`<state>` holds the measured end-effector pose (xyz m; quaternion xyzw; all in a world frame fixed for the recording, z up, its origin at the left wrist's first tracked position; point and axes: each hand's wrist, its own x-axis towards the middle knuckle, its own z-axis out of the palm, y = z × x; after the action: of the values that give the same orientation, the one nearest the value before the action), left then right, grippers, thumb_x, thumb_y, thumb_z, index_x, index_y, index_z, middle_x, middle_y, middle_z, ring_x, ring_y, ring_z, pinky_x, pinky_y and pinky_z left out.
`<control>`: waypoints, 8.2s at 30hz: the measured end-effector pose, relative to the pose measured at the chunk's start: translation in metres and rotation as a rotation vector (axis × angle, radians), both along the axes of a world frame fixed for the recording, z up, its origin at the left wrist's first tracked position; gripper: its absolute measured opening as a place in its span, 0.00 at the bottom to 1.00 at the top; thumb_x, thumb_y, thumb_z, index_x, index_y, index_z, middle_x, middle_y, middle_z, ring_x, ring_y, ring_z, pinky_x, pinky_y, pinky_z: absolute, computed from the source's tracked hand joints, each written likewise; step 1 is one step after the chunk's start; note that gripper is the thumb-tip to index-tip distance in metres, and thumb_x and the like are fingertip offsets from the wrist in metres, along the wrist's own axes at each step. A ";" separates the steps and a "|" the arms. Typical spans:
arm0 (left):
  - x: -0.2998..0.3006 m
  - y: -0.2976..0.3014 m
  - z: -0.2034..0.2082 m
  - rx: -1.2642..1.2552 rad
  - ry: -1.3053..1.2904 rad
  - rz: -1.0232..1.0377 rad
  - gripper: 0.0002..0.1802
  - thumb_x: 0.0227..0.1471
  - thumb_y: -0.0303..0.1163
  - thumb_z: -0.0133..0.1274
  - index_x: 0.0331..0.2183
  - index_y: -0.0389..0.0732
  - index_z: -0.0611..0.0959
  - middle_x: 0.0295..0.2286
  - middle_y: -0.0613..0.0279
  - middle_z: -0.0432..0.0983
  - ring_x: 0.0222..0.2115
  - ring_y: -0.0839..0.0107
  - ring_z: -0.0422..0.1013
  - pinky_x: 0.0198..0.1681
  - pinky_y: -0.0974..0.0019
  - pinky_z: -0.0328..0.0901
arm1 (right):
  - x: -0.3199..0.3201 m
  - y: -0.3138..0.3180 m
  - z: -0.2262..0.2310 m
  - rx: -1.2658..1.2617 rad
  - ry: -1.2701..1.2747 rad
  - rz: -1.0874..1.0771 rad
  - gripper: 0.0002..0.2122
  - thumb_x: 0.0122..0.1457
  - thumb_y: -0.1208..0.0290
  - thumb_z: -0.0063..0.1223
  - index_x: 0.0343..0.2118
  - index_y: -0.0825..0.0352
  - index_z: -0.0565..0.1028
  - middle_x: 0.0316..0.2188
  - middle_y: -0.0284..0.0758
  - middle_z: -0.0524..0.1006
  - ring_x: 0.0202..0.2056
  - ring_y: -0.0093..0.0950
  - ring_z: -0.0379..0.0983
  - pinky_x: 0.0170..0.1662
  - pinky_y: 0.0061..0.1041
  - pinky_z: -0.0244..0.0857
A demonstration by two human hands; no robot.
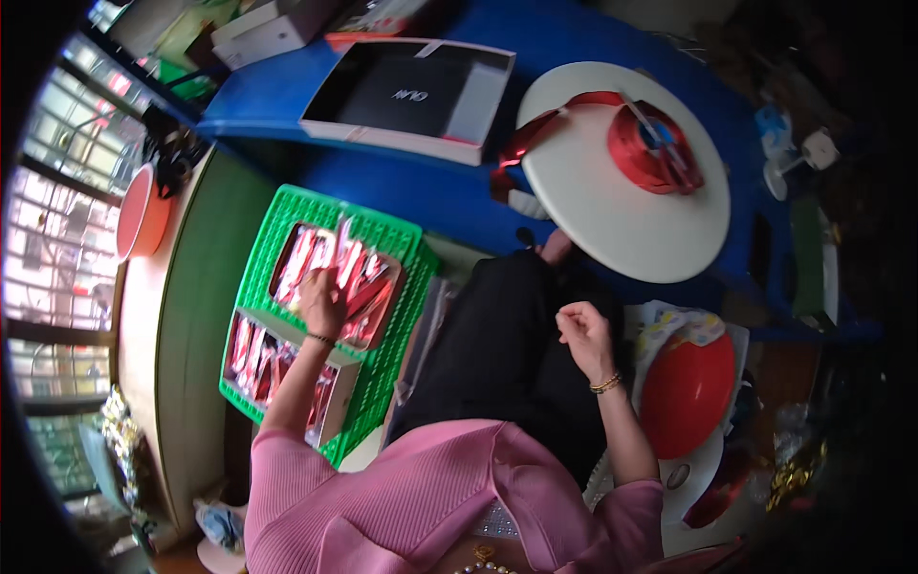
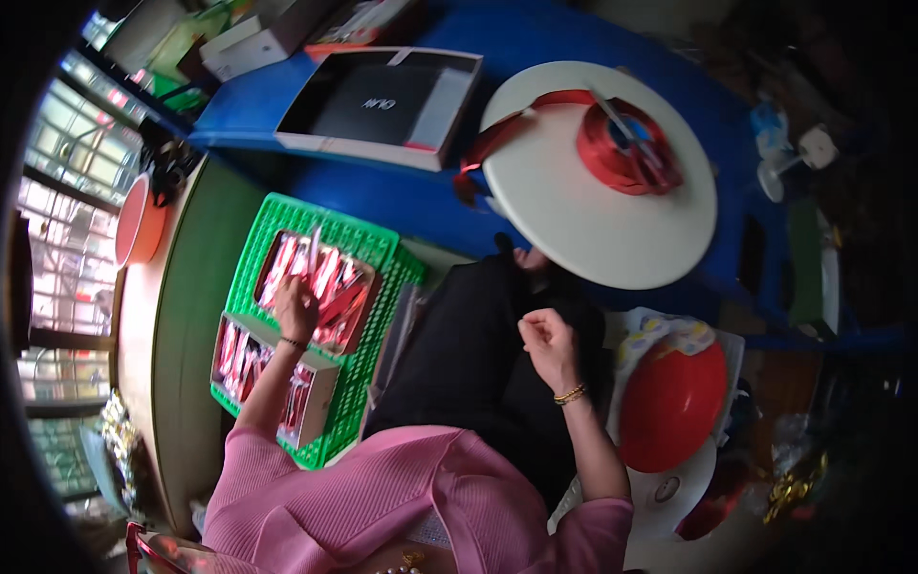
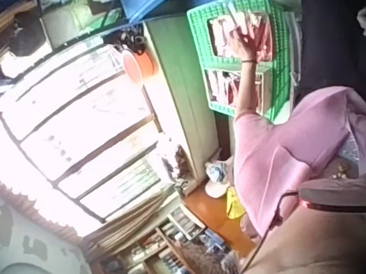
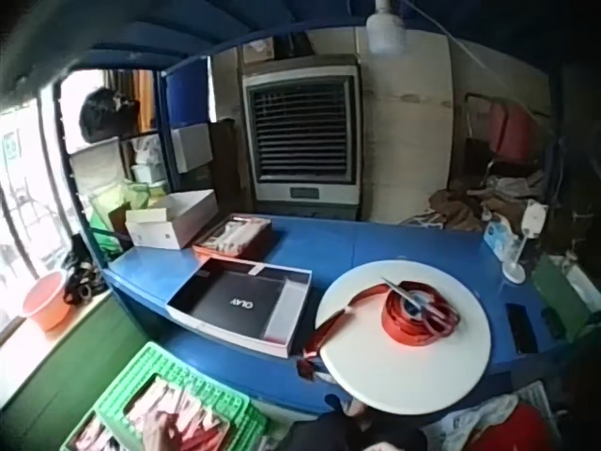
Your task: Making decorative bows from red ribbon and applying them to gift items.
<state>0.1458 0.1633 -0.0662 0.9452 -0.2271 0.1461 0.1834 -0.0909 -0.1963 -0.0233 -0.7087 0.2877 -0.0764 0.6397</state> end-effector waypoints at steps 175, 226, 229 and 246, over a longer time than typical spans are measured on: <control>-0.046 -0.178 0.106 -0.810 1.447 -0.552 0.07 0.52 0.30 0.51 0.30 0.36 0.79 0.22 0.63 0.76 0.23 0.75 0.73 0.29 0.74 0.67 | 0.001 0.001 0.065 -0.263 -0.153 0.366 0.22 0.42 0.74 0.67 0.39 0.71 0.67 0.18 0.28 0.72 0.23 0.11 0.65 0.27 0.14 0.61; -0.019 -0.146 0.181 -0.664 1.230 -1.165 0.52 0.33 0.44 0.68 0.55 0.36 0.59 0.52 0.55 0.60 0.55 0.66 0.54 0.58 0.62 0.48 | 0.084 0.051 0.146 -0.362 -0.994 0.335 0.05 0.47 0.77 0.60 0.26 0.67 0.74 0.29 0.35 0.78 0.36 0.29 0.77 0.49 0.34 0.64; -0.033 -0.158 0.187 -0.591 1.315 -1.125 0.48 0.33 0.38 0.69 0.53 0.35 0.62 0.48 0.58 0.64 0.48 0.70 0.62 0.51 0.65 0.59 | 0.085 0.044 0.141 -0.397 -0.942 0.346 0.04 0.48 0.77 0.58 0.26 0.67 0.74 0.30 0.36 0.78 0.36 0.29 0.76 0.48 0.32 0.65; -0.035 -0.171 0.262 -1.067 1.260 -0.961 0.18 0.60 0.41 0.34 0.27 0.37 0.70 0.16 0.65 0.62 0.17 0.74 0.61 0.31 0.66 0.64 | 0.116 0.113 0.057 0.228 -0.699 0.492 0.43 0.39 0.53 0.67 0.54 0.71 0.54 0.47 0.36 0.67 0.48 0.24 0.65 0.54 0.24 0.55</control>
<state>0.1105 -0.0077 0.1955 0.4476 -0.3542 -0.3963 0.7191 0.0255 -0.0833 0.0334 -0.6125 -0.1167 -0.1244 0.7718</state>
